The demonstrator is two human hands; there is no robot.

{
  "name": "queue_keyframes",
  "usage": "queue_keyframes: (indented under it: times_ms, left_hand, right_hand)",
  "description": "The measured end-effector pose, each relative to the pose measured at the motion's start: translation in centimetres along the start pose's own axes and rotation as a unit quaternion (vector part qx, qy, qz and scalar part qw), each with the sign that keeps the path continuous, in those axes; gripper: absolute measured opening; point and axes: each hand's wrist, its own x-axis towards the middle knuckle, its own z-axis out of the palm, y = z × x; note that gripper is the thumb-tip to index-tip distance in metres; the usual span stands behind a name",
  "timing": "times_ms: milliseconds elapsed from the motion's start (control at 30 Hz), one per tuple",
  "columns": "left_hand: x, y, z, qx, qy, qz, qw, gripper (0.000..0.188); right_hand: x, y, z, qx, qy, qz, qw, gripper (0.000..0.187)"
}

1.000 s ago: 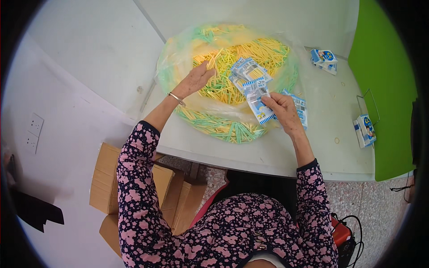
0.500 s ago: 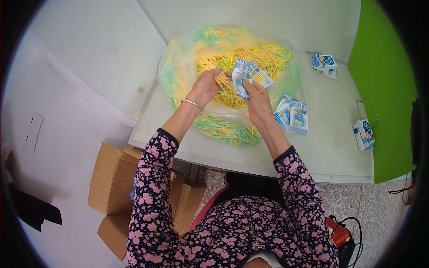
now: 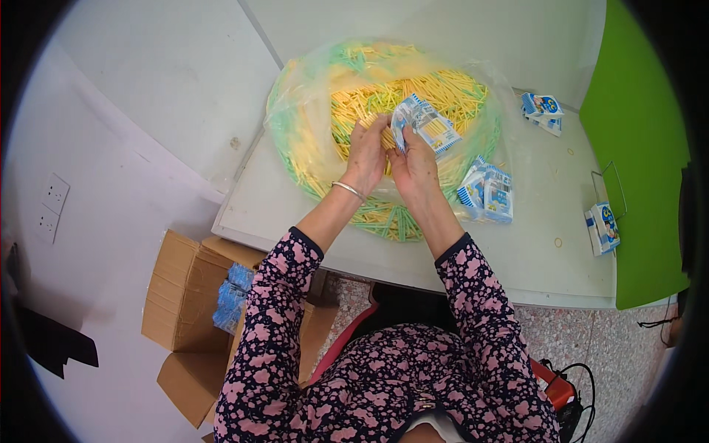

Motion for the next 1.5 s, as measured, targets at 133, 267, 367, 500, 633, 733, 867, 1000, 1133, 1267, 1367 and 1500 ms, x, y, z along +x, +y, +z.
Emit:
queue_keyframes:
  times_ms: [133,267,367,500,633,733,867,1000,1133,1267,1367,1500]
  left_hand:
    - [-0.1,-1.4,0.6,-0.025,0.057,0.02,0.998,0.007]
    - [-0.7,-1.5,2.0,-0.033,0.064,0.012,0.997,0.007]
    - [0.5,-1.7,-0.3,-0.047,0.056,0.009,0.997,0.009]
    - [1.1,-0.9,-1.6,0.003,0.033,-0.007,0.999,0.018]
    - [0.5,0.0,-0.8,0.046,0.051,-0.025,0.997,0.018]
    - [0.6,0.8,-0.9,0.063,0.051,-0.022,0.996,0.019]
    - [0.6,2.6,0.6,0.048,0.022,-0.036,0.998,0.024]
    - [-0.1,4.2,2.9,0.049,-0.016,-0.024,0.998,0.025]
    - [-0.7,4.5,3.9,0.077,-0.063,-0.038,0.994,0.026]
    - [-1.3,3.8,4.5,0.08,-0.071,-0.067,0.992,0.028]
    - [-1.9,3.6,4.7,0.078,-0.097,-0.067,0.99,0.031]
    - [-2.3,2.9,4.6,0.099,-0.121,-0.053,0.986,0.033]
  right_hand:
    - [-0.2,0.4,0.2,0.018,-0.01,-0.02,1.0,0.023]
    - [-0.4,-0.2,-0.3,0.019,-0.008,-0.04,0.999,0.019]
    - [-0.6,-0.4,-0.9,-0.03,-0.04,-0.042,0.998,0.018]
    - [-0.2,-2.4,-2.9,-0.184,-0.105,-0.093,0.973,0.02]
    - [-0.5,-5.4,-4.4,-0.295,-0.136,-0.125,0.937,0.018]
    - [-1.0,-7.0,-5.0,-0.375,-0.146,-0.086,0.911,0.017]
    - [-1.1,-8.5,-5.9,-0.452,-0.169,-0.026,0.876,0.017]
    - [-1.8,-9.2,-5.8,-0.454,-0.187,0.011,0.871,0.021]
    - [-1.7,-9.9,-6.3,-0.455,-0.221,0.035,0.862,0.022]
    - [-2.6,-10.0,-5.7,-0.424,-0.224,0.065,0.875,0.021]
    - [-2.6,-10.2,-5.9,-0.382,-0.234,0.092,0.889,0.021]
    - [-2.0,-10.3,-6.8,-0.348,-0.239,0.114,0.899,0.023]
